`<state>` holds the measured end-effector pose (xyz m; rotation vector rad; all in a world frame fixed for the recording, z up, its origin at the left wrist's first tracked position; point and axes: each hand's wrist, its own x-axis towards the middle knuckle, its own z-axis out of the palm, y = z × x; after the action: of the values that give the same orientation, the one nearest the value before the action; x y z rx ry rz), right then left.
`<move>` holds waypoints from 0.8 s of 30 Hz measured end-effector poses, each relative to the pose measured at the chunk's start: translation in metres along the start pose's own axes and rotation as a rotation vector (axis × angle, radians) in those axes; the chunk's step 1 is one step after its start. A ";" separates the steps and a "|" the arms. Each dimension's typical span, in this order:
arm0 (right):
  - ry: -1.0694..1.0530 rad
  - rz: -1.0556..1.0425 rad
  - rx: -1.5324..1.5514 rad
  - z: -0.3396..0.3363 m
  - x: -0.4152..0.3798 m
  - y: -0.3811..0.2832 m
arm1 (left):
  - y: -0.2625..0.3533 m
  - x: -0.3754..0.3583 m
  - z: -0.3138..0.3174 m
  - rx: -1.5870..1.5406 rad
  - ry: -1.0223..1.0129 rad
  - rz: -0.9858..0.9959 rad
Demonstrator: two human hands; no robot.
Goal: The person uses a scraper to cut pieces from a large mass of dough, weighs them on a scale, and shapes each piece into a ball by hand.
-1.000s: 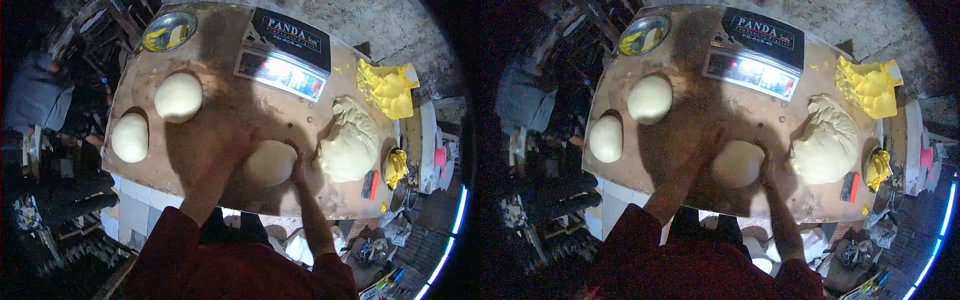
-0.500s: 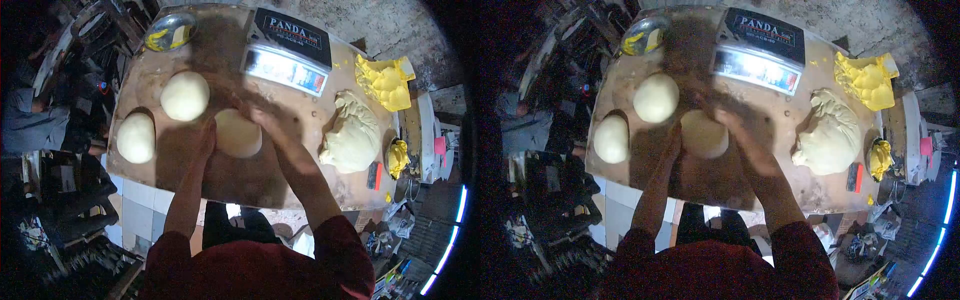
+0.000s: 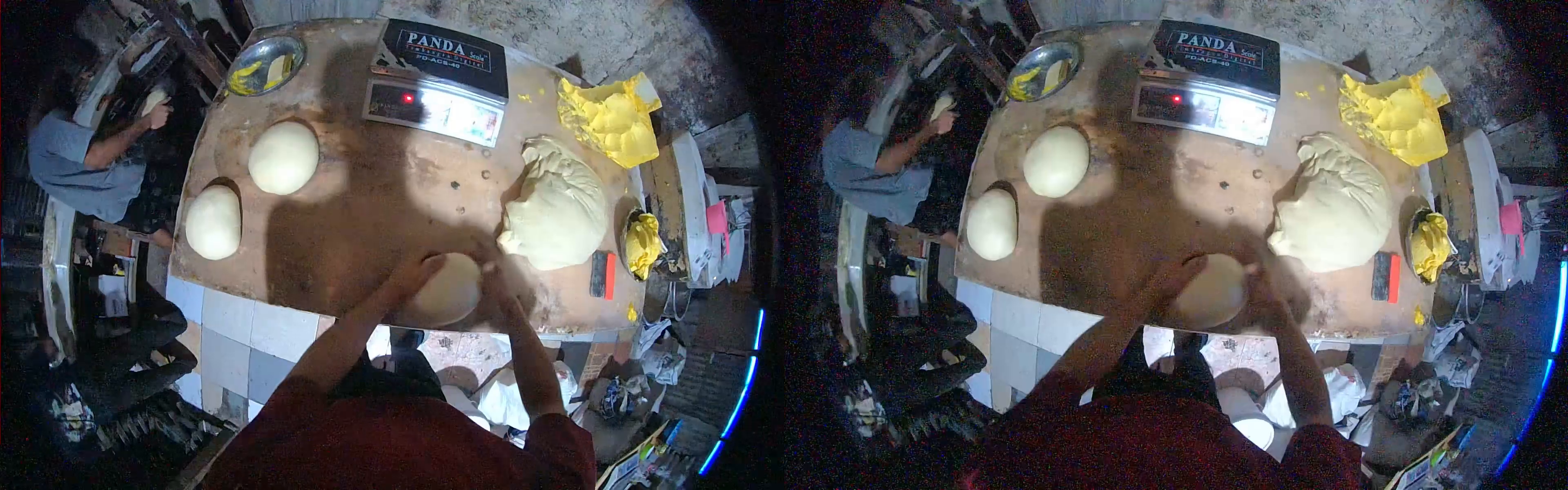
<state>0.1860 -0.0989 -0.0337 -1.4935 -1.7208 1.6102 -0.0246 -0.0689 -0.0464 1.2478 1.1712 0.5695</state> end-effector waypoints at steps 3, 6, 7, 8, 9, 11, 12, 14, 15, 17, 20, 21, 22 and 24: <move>0.230 0.194 0.544 0.037 0.028 0.005 | -0.034 0.063 -0.033 0.106 0.155 0.282; 0.479 0.403 1.093 0.075 0.056 0.001 | -0.036 0.074 -0.105 -0.118 0.155 0.320; 0.569 0.468 1.277 0.084 0.064 -0.004 | -0.078 0.093 -0.120 -0.253 0.103 0.436; 0.573 0.466 1.272 0.089 0.081 -0.015 | -0.051 0.081 -0.151 -0.126 0.142 0.415; 0.451 0.210 0.872 0.093 0.103 -0.033 | -0.022 0.065 -0.178 0.000 0.185 0.386; 0.179 -0.275 0.077 0.087 0.152 -0.067 | -0.022 0.077 -0.213 -0.001 0.120 0.282; 0.192 -0.286 -0.098 0.069 0.182 -0.082 | -0.021 0.082 -0.220 0.000 0.053 0.185; 0.212 -0.201 -0.318 0.032 0.246 -0.096 | -0.009 0.079 -0.224 -0.157 0.070 0.128; 0.217 -0.096 -0.358 0.018 0.263 -0.090 | -0.006 0.078 -0.223 -0.320 0.079 0.061; 0.108 0.062 -0.233 0.000 0.240 -0.113 | -0.009 0.079 -0.206 -0.288 0.062 0.061; 0.178 0.005 -0.250 -0.012 0.206 -0.096 | -0.024 0.081 -0.162 -0.294 0.047 0.020; 0.160 0.087 -0.318 -0.015 0.177 -0.107 | -0.034 0.083 -0.143 -0.320 0.037 -0.026; 0.140 0.172 -0.382 -0.017 0.151 -0.109 | -0.043 0.082 -0.123 -0.346 0.028 -0.077; 0.135 0.091 -0.221 -0.017 0.110 -0.081 | -0.054 0.071 -0.084 -0.389 0.004 -0.190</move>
<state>0.1217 0.0187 -0.0006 -1.7640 -1.8259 1.3609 -0.0879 0.0116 -0.1134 0.7959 1.1038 0.6222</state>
